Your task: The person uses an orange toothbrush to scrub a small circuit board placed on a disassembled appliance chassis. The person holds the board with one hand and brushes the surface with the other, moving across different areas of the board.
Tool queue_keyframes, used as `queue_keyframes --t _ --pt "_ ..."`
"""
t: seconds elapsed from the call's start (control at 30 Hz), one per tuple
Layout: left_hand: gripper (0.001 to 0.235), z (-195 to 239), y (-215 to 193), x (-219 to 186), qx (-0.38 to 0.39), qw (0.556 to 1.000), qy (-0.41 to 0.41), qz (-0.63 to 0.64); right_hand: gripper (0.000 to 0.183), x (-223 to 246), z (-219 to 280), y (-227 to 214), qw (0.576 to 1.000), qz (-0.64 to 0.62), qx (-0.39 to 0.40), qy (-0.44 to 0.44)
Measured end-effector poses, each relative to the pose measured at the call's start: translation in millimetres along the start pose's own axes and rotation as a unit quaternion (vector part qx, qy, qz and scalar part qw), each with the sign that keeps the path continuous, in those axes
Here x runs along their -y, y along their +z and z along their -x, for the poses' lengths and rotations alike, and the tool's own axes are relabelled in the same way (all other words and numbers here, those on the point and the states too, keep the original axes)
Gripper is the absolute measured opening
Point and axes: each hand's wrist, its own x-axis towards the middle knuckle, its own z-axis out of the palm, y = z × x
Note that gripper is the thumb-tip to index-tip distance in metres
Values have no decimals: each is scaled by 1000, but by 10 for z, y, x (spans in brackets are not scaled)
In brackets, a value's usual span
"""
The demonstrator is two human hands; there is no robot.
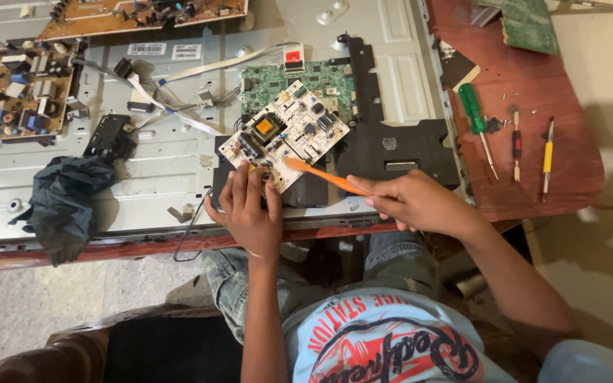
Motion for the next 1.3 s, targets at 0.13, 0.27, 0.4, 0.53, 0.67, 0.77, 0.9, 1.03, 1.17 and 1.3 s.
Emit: queue_keyframes --t 0.13,0.27,0.4,0.53,0.67,0.77,0.9,1.03,1.17,1.3 --pt "23 1 16 -18 -1 1000 -6 2 26 -32 -3 -14 1000 -11 13 2" --pt "22 15 28 0 -4 1000 -4 0 38 -94 -19 13 999 -35 -12 -11" --pt "23 10 29 0 -4 1000 -2 -4 23 -129 -32 14 1000 -10 4 -11" --pt "23 12 23 -11 -3 1000 -3 -4 48 -131 -34 19 999 -34 -28 -14" --pt "23 13 22 -3 -3 1000 -2 -2 29 -96 -44 33 1000 -6 3 -27" --pt "23 5 35 -3 -4 1000 -1 -4 48 -58 -49 31 1000 -5 -15 -18" --pt "23 14 37 4 -6 1000 -2 -6 51 -35 -47 26 1000 -5 -9 -22" --pt "23 21 46 0 -8 1000 -3 -3 25 -65 -37 9 999 -6 6 -41" --pt "23 10 46 13 -7 1000 -2 -6 36 -94 -58 11 1000 3 -13 16" --pt "23 31 39 1 -5 1000 -1 -3 23 -111 -58 22 999 -5 19 -36"
